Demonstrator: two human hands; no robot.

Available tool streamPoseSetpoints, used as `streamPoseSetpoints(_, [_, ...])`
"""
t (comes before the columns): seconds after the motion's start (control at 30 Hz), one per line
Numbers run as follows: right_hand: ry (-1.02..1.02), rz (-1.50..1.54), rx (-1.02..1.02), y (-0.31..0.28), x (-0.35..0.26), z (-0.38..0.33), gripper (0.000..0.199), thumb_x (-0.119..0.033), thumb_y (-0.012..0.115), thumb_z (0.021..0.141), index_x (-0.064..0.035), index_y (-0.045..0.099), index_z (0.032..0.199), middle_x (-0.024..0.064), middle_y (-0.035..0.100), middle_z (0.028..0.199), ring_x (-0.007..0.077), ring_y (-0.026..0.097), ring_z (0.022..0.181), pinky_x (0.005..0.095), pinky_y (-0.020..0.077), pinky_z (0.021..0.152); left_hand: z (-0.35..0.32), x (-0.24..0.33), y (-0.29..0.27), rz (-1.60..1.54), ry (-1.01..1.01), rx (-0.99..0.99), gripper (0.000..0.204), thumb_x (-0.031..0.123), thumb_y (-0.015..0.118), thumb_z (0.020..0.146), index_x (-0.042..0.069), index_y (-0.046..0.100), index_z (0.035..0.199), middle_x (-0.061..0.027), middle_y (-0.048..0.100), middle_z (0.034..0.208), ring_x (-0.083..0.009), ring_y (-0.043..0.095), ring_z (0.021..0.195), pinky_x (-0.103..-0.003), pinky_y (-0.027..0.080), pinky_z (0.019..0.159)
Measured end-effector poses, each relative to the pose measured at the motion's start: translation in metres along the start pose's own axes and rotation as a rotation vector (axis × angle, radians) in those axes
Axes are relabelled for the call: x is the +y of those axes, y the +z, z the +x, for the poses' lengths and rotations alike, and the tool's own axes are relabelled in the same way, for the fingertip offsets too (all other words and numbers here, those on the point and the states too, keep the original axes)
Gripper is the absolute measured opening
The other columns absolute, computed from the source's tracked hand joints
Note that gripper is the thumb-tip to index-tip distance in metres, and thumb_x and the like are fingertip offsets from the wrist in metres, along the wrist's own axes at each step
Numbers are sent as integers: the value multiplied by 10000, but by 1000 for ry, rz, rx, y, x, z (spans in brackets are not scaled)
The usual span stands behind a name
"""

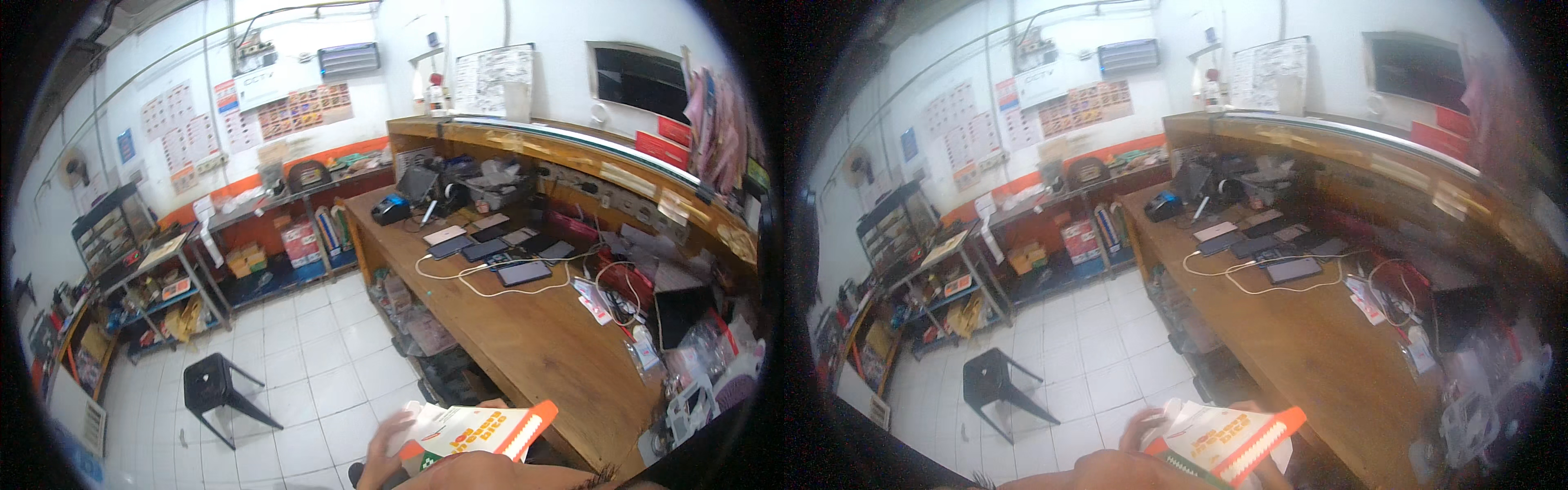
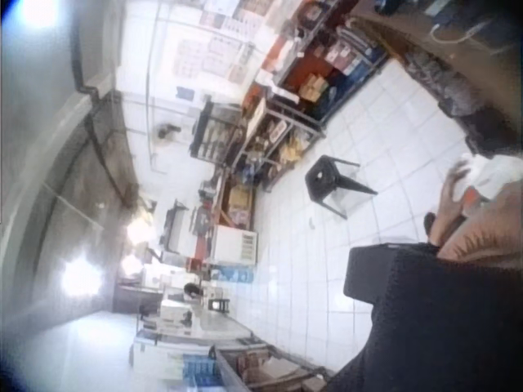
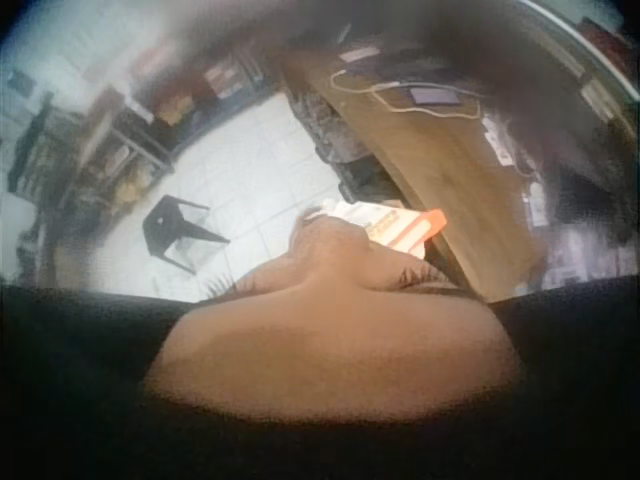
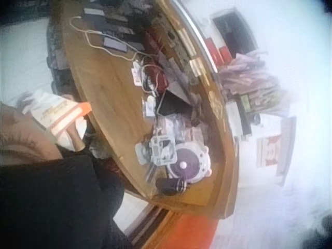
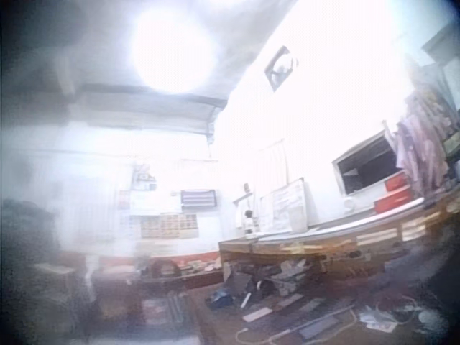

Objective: The person folds flat paperboard pieces into small rectangular boxes at a wooden counter. They repeatedly fold the sides, tuck flaps, and stack the finished boxes on the counter.

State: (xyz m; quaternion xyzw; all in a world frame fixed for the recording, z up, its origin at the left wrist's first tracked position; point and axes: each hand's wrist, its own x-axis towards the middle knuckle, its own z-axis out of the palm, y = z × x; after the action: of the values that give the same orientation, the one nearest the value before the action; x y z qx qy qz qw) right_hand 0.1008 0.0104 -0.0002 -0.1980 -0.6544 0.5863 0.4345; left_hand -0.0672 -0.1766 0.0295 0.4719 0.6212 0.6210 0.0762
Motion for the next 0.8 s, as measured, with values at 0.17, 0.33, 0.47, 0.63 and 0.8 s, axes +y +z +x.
streamPoseSetpoints(0.17, [15,-35,24,26,-11,-10,237,-91,713,801,5,596,984,101,626,952,195,607,902,334,484,826,-8,-3,17,-549,-165,-192,636,306,635,908,17,413,1430,-172,320,1541,-318,307,1418,-462,228,1167])
streamPoseSetpoints(0.33, [35,-13,129,34,-6,-7,235,-108,718,779,-1,605,955,77,627,904,187,605,872,332,479,809,-20,-13,43,-1075,-363,25,675,289,567,966,13,256,1497,-181,265,1566,-287,334,1402,-420,253,1153])
streamPoseSetpoints(0.47, [60,85,119,20,6,-3,265,-148,725,795,3,616,983,91,631,913,194,603,906,338,470,847,-18,10,39,-419,-222,-82,640,352,490,1006,0,268,1491,-198,281,1555,-273,309,1420,-404,228,1158])
streamPoseSetpoints(0.63, [145,161,32,38,-6,-17,349,-214,731,827,18,624,1064,139,649,1015,205,595,1011,353,450,916,-8,4,58,-936,-248,435,614,259,532,997,3,278,1493,-187,318,1536,-325,318,1418,-464,204,1172])
streamPoseSetpoints(0.8, [109,-139,-356,50,-29,-36,413,-191,722,857,31,578,1174,166,615,1153,196,578,1087,351,452,929,-8,8,59,-121,-66,211,528,247,473,1007,10,349,1462,-184,363,1512,-353,323,1412,-472,234,1162])
